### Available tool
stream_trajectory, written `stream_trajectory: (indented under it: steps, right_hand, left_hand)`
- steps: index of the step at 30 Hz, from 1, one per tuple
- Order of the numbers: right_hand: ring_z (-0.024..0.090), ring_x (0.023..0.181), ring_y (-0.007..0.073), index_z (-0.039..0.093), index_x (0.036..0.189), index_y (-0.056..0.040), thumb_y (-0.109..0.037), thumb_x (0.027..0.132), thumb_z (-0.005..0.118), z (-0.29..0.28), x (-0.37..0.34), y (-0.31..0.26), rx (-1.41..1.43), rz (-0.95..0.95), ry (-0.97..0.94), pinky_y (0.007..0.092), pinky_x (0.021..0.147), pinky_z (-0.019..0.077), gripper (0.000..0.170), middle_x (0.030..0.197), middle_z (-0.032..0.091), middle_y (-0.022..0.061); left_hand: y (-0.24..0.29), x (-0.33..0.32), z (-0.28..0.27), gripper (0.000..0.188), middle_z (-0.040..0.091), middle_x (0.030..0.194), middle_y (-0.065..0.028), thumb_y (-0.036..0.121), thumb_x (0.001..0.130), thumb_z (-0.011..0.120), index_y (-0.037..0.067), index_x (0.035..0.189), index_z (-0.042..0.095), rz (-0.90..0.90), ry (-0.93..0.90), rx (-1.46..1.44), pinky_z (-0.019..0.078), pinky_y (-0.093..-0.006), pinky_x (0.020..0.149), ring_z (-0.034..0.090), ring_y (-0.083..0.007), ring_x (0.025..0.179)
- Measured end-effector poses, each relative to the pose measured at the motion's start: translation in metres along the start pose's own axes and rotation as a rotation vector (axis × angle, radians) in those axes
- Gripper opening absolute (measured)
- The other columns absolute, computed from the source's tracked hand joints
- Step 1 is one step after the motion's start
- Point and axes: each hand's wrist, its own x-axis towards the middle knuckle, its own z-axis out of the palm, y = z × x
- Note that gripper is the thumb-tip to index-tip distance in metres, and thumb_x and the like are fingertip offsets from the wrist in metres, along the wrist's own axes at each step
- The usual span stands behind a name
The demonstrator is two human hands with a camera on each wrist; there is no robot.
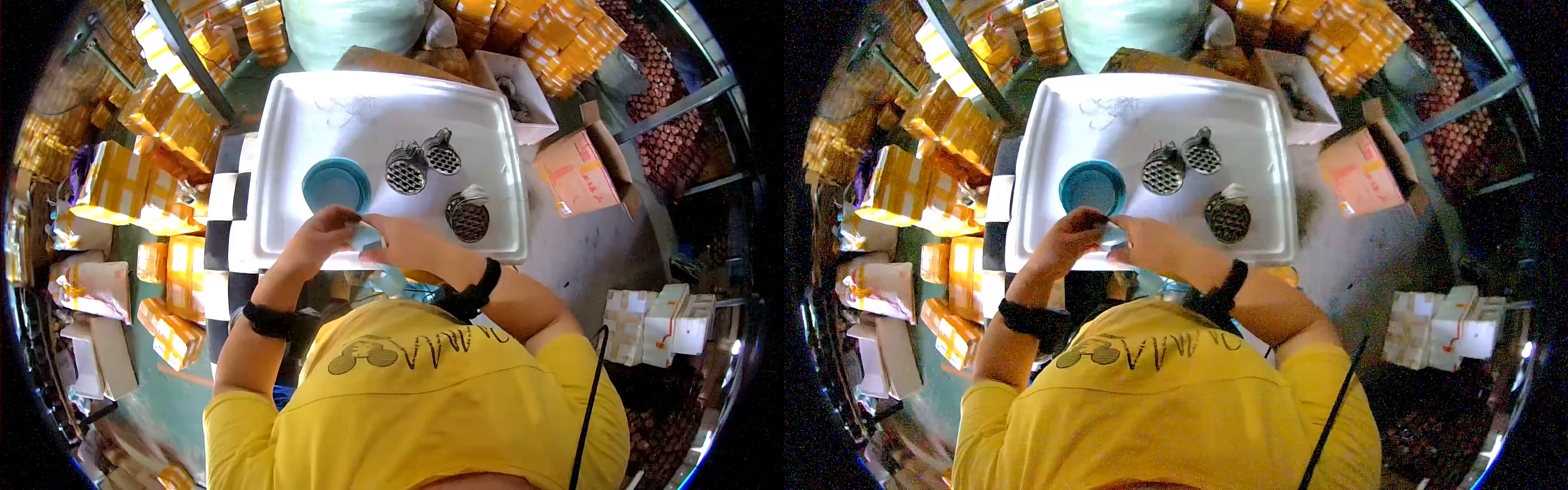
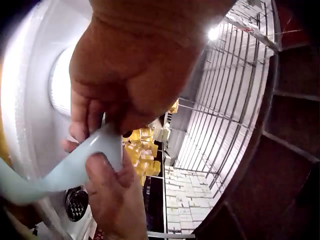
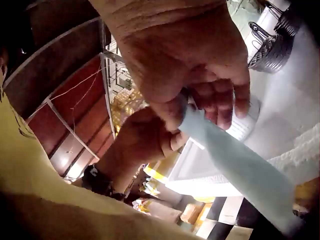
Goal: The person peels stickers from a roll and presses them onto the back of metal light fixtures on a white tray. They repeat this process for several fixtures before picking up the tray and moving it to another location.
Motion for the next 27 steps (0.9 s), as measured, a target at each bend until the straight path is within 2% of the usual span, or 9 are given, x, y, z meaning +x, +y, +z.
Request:
stream_trajectory:
  steps: [6, 9, 13, 14, 15, 20, 23, 25, 27]
  right_hand:
    - [0.058, 0.084, 0.0206, 0.051, 0.109, -0.0036, -0.007, 0.075, 0.061, -0.001, 0.004, 0.029, 0.278, 0.048, 0.076, 0.0314, 0.073, 0.0463, 0.036, 0.093, 0.059, 0.0142]
    - [0.055, 0.089, 0.013, 0.043, 0.12, -0.0042, 0.0, 0.079, 0.056, -0.008, -0.001, 0.034, 0.44, 0.075, 0.05, 0.0253, 0.078, 0.0457, 0.043, 0.1, 0.056, 0.0081]
    - [0.055, 0.089, 0.0143, 0.037, 0.125, -0.0046, 0.0, 0.08, 0.054, -0.023, -0.012, 0.011, 0.807, 0.117, -0.019, 0.0251, 0.08, 0.0462, 0.049, 0.103, 0.053, 0.0081]
    - [0.055, 0.089, 0.0145, 0.035, 0.126, -0.0047, 0.0, 0.08, 0.054, -0.024, -0.013, 0.009, 0.931, 0.119, -0.064, 0.0253, 0.079, 0.0467, 0.05, 0.103, 0.053, 0.0081]
    - [0.056, 0.086, 0.0147, 0.035, 0.127, -0.0049, 0.0, 0.081, 0.054, -0.025, -0.014, 0.008, 1.0, 0.126, -0.081, 0.026, 0.079, 0.0472, 0.05, 0.103, 0.053, 0.0085]
    - [0.058, 0.068, 0.0142, 0.038, 0.125, -0.0047, -0.005, 0.083, 0.054, -0.033, -0.02, 0.009, 1.282, 0.203, -0.067, 0.0289, 0.067, 0.0495, 0.045, 0.091, 0.057, 0.0091]
    - [0.054, 0.055, 0.0131, 0.042, 0.122, -0.0034, -0.012, 0.084, 0.054, -0.035, -0.02, 0.02, 1.282, 0.107, -0.098, 0.0286, 0.058, 0.0473, 0.041, 0.072, 0.057, 0.0065]
    - [0.054, 0.054, 0.0135, 0.048, 0.11, -0.0033, -0.016, 0.083, 0.056, -0.034, -0.021, 0.021, 1.287, 0.124, -0.097, 0.0264, 0.052, 0.0448, 0.031, 0.067, 0.056, 0.0059]
    - [0.053, 0.052, 0.0136, 0.051, 0.102, -0.0036, -0.018, 0.083, 0.057, -0.032, -0.021, 0.024, 1.281, 0.166, -0.112, 0.0252, 0.048, 0.0439, 0.025, 0.065, 0.056, 0.0053]
  left_hand:
    - [0.015, -0.001, 0.004, 0.02, 0.057, 0.086, -0.0106, 0.007, 0.084, 0.051, -0.002, 0.101, 0.048, 0.051, 0.169, 0.002, 0.0483, -0.0255, 0.062, 0.058, -0.0165, 0.073]
    - [0.006, -0.003, -0.012, 0.016, 0.058, 0.085, -0.0117, 0.01, 0.083, 0.055, -0.001, 0.095, 0.051, 0.212, 0.362, 0.472, 0.0475, -0.0248, 0.059, 0.059, -0.0168, 0.071]
    - [0.029, -0.012, 0.01, 0.042, 0.053, 0.11, -0.0119, 0.011, 0.067, 0.07, 0.009, 0.106, 0.054, 0.764, 0.309, 1.227, 0.0417, -0.0373, 0.085, 0.05, -0.0266, 0.101]
    - [0.029, -0.013, 0.013, 0.058, 0.048, 0.118, -0.0105, 0.013, 0.061, 0.074, 0.012, 0.114, 0.05, 0.669, 0.228, 1.257, 0.0309, -0.0428, 0.096, 0.039, -0.03, 0.114]
    - [0.029, -0.013, 0.021, 0.059, 0.049, 0.114, -0.0098, 0.015, 0.061, 0.074, 0.013, 0.113, 0.049, 0.634, 0.238, 1.328, 0.0296, -0.0432, 0.096, 0.039, -0.03, 0.115]
    - [0.02, -0.003, 0.017, 0.018, 0.052, 0.099, -0.0046, 0.011, 0.061, 0.067, 0.011, 0.076, 0.057, 0.803, 0.642, 1.5, 0.0372, -0.0387, 0.082, 0.047, -0.0246, 0.098]
    - [0.022, -0.008, 0.017, 0.015, 0.053, 0.097, -0.0047, 0.012, 0.063, 0.065, 0.011, 0.075, 0.056, 0.917, 0.553, 1.545, 0.0387, -0.039, 0.079, 0.048, -0.0245, 0.094]
    - [0.028, -0.005, 0.018, 0.016, 0.054, 0.097, -0.005, 0.017, 0.067, 0.065, 0.01, 0.078, 0.056, 1.018, 0.228, 1.596, 0.035, -0.0428, 0.09, 0.047, -0.0238, 0.102]
    - [0.028, -0.011, 0.039, 0.021, 0.055, 0.095, -0.0053, 0.018, 0.067, 0.064, 0.009, 0.084, 0.056, 0.931, 0.189, 1.619, 0.0285, -0.0451, 0.097, 0.048, -0.0247, 0.104]
